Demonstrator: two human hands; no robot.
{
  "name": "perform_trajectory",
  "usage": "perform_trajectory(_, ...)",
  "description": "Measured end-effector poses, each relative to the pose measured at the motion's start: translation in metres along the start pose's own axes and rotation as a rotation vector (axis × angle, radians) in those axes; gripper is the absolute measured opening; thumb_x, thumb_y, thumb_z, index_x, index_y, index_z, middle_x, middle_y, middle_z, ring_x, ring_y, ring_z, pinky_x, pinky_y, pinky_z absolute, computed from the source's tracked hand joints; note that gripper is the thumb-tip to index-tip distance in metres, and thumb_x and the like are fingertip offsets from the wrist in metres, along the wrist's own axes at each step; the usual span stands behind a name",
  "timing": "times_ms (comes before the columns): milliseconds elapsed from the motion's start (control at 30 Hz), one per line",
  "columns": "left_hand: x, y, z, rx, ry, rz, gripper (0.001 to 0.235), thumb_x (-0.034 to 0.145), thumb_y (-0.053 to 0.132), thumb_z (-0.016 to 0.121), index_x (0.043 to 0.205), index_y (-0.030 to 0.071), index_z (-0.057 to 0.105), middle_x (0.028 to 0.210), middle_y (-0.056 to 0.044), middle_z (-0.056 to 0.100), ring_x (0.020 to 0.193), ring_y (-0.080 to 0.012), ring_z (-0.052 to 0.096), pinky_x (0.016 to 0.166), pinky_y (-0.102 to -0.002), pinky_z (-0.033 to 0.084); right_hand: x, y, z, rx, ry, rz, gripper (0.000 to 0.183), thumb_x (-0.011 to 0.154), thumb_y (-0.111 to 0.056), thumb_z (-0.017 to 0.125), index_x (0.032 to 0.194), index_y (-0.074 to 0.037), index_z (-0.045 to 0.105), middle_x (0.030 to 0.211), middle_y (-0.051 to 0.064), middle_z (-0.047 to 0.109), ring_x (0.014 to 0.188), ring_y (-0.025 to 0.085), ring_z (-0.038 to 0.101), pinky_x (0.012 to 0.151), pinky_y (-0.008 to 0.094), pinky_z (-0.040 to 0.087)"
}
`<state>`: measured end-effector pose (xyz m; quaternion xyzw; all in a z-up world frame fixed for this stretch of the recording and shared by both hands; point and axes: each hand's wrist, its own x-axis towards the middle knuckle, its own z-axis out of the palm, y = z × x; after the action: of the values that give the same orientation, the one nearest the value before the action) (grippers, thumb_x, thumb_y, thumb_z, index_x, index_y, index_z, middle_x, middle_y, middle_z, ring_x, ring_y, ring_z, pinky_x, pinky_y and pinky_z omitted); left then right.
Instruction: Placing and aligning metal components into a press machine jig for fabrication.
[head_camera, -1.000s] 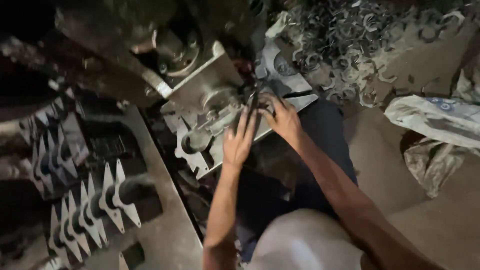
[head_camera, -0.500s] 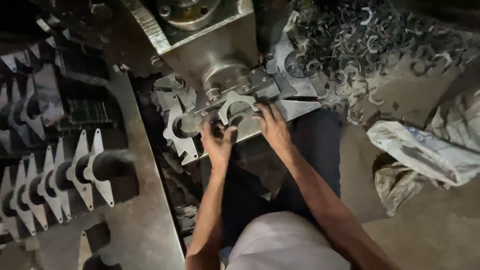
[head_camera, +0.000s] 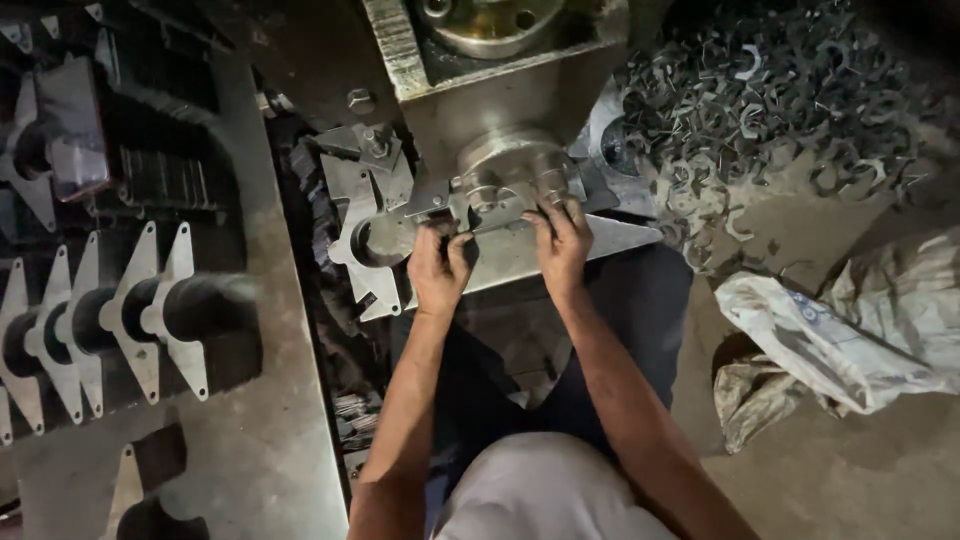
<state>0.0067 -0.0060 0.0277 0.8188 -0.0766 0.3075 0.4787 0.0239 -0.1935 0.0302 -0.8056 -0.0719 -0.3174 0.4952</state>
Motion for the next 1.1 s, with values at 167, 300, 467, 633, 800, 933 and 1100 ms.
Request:
perform_trajectory(167, 0.001, 0.001, 0.001, 0.012, -0.017, 0.009, 0.015, 0.091, -0.001, 0.072, 0.103, 0.002, 0.063, 0.098, -0.017, 0.064, 0.087, -0.0376, 0.067, 0.076, -0.04, 0.055, -0.003, 0.003, 0.002, -0.047, 0.012, 0.019, 0.035, 0.087, 0.002, 0.078, 0.122, -0.006, 0.076, 0.104, 0.015, 0.067, 0.095, 0.03, 0.068, 0.082, 0.04, 0.055)
perform_trajectory(300, 0.003, 0.004, -0.001, 0.019, -0.02, 0.021, 0.016, 0.09, -0.002, 0.072, 0.102, 0.002, 0.063, 0.098, -0.017, 0.064, 0.089, -0.0387, 0.067, 0.077, -0.041, 0.054, -0.005, 0.006, 0.003, -0.028, 0.029, 0.002, 0.029, 0.088, 0.0, 0.079, 0.117, -0.002, 0.074, 0.107, 0.015, 0.068, 0.097, 0.031, 0.069, 0.083, 0.039, 0.056)
perform_trajectory(467, 0.001, 0.006, -0.002, 0.01, 0.002, 0.079, 0.015, 0.092, 0.0, 0.071, 0.102, 0.002, 0.061, 0.1, -0.017, 0.064, 0.092, -0.039, 0.066, 0.081, -0.042, 0.055, -0.01, 0.011, 0.003, 0.005, 0.038, -0.001, 0.019, 0.089, 0.0, 0.078, 0.106, 0.003, 0.071, 0.108, 0.016, 0.068, 0.096, 0.032, 0.069, 0.082, 0.039, 0.056)
perform_trajectory(633, 0.011, 0.018, -0.021, 0.061, -0.078, -0.096, 0.016, 0.093, 0.005, 0.076, 0.103, 0.0, 0.065, 0.094, -0.019, 0.065, 0.083, -0.0396, 0.065, 0.075, -0.044, 0.053, -0.006, 0.003, -0.001, -0.181, 0.077, -0.16, 0.039, 0.089, -0.017, 0.079, 0.119, 0.003, 0.064, 0.107, 0.025, 0.065, 0.094, 0.042, 0.065, 0.077, 0.045, 0.054)
perform_trajectory(800, -0.001, -0.078, -0.097, 0.777, 0.0, -0.04, 0.048, 0.087, 0.013, 0.072, 0.128, -0.01, 0.061, 0.118, -0.036, 0.063, 0.099, -0.0501, 0.066, 0.086, -0.05, 0.055, -0.009, -0.005, -0.006, -0.122, -0.159, 0.104, 0.039, 0.101, -0.023, 0.07, 0.131, 0.0, 0.062, 0.083, 0.02, 0.071, 0.07, 0.038, 0.071, 0.059, 0.046, 0.053)
perform_trajectory(933, 0.019, -0.084, -0.129, 0.691, -0.23, -0.623, 0.05, 0.095, 0.041, 0.077, 0.097, -0.009, 0.07, 0.098, -0.036, 0.068, 0.096, -0.053, 0.066, 0.081, -0.057, 0.054, -0.009, 0.0, -0.011, -0.52, -0.369, -0.257, 0.033, 0.108, -0.024, 0.059, 0.129, 0.001, 0.064, 0.085, 0.02, 0.072, 0.066, 0.037, 0.069, 0.058, 0.046, 0.055)
perform_trajectory(1100, 0.027, -0.074, -0.122, 0.77, -0.2, -0.501, 0.031, 0.088, 0.025, 0.076, 0.088, -0.005, 0.072, 0.089, -0.031, 0.07, 0.09, -0.05, 0.07, 0.077, -0.054, 0.057, 0.0, 0.107, -0.078, 0.078, -0.114, -0.193, 0.019, 0.104, -0.022, 0.061, 0.115, -0.007, 0.063, 0.096, 0.009, 0.065, 0.073, 0.025, 0.062, 0.06, 0.037, 0.05)
